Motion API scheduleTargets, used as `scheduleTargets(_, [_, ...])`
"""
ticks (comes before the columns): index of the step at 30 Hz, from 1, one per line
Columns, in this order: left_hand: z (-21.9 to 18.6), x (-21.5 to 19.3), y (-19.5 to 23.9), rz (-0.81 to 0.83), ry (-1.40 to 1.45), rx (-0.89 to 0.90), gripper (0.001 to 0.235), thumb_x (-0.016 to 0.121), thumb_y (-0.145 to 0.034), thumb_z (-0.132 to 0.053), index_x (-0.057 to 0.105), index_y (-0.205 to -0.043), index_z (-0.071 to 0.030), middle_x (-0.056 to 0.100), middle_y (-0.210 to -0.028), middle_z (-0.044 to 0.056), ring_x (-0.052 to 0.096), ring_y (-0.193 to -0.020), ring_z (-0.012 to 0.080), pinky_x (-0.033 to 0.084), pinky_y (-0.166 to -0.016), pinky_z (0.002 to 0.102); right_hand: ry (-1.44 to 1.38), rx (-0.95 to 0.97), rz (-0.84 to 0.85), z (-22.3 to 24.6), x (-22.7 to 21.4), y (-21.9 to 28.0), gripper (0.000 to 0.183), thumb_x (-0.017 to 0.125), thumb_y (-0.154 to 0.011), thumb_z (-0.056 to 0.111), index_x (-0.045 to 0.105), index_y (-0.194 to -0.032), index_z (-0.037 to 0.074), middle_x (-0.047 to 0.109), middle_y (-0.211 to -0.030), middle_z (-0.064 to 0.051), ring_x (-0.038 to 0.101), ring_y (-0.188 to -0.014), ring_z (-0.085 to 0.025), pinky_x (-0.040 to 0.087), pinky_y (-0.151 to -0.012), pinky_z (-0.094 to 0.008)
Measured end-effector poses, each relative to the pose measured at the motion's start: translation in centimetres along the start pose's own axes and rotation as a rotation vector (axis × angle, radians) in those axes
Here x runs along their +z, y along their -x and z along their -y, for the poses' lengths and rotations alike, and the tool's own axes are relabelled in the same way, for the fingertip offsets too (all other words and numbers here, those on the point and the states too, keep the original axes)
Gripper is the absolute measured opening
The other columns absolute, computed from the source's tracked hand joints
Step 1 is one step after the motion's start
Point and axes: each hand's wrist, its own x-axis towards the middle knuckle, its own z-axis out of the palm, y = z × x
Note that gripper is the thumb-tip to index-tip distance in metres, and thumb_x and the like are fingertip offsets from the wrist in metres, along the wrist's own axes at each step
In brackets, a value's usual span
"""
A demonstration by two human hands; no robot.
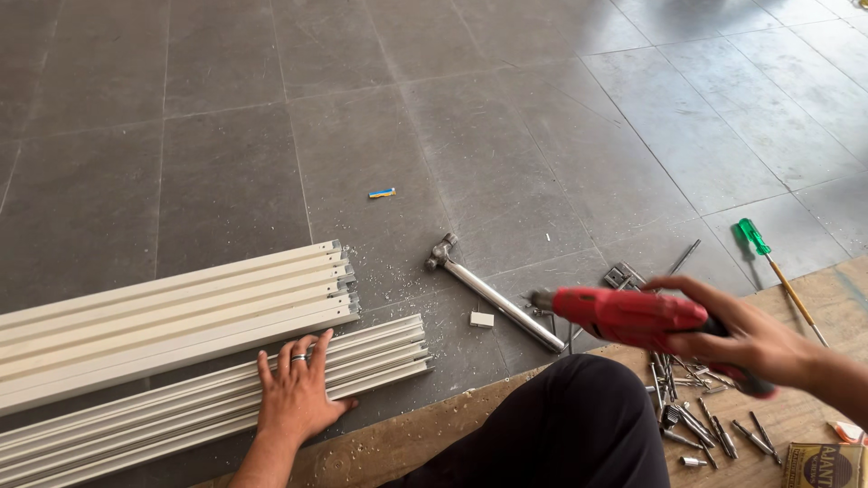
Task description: The person sits on the floor and uses a red power drill to make holes in stacked white molding strips. They then use a hammer to tap small metal brackets into the drilled holes.
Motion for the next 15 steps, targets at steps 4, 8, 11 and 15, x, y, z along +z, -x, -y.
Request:
scheduleTargets(4, [-0.3, -0.6, -0.1, -0.019, 0.013, 0.047, 0.135, 0.075, -0.067, -0.086, 0.0, -0.161, -0.023, 0.025, -0.163, 0.013, 0.021, -0.153, 0.0325, 0.009, -0.124, 0.067, 0.064, -0.154, -0.017, 10.9, 0.2, -0.7, 0.092, 0.087, -0.07, 0.05, 0.047, -0.151, 0.03, 0.08, -0.118, -0.009, 0.079, -0.098, -0.025, 0.062, -0.096, -0.041])
scheduleTargets(8, [0.1, -0.9, 0.0, -0.006, 0.01, 0.074, 0.128, 0.074, -0.07, -0.085, 0.006, -0.16, -0.023, 0.029, -0.161, 0.014, 0.025, -0.152, 0.0329, 0.015, -0.124, 0.062, 0.124, -0.268, 0.099, 19.8, 2.1, -1.4, 0.088, 0.085, -0.071, 0.043, 0.051, -0.15, 0.027, 0.078, -0.12, -0.009, 0.077, -0.106, -0.024, 0.058, -0.099, -0.043])
scheduleTargets(11, [0.5, -0.8, 0.0, -0.034, 0.022, 0.103, 0.125, 0.073, -0.071, -0.083, 0.008, -0.159, -0.022, 0.031, -0.158, 0.013, 0.026, -0.15, 0.0327, 0.016, -0.124, 0.061, 0.22, -0.287, 0.186, 23.3, 3.7, -1.8, 0.085, 0.081, -0.072, 0.043, 0.051, -0.15, 0.027, 0.079, -0.114, -0.009, 0.078, -0.1, -0.022, 0.057, -0.095, -0.042])
scheduleTargets(15, [0.8, -0.7, 0.0, -0.02, 0.038, 0.123, 0.122, 0.072, -0.074, -0.081, 0.008, -0.16, -0.022, 0.031, -0.158, 0.014, 0.026, -0.15, 0.0327, 0.015, -0.122, 0.061, 0.332, -0.27, 0.253, 25.2, 5.5, -2.3, 0.082, 0.079, -0.074, 0.043, 0.052, -0.149, 0.026, 0.081, -0.103, -0.011, 0.08, -0.092, -0.021, 0.058, -0.087, -0.041])
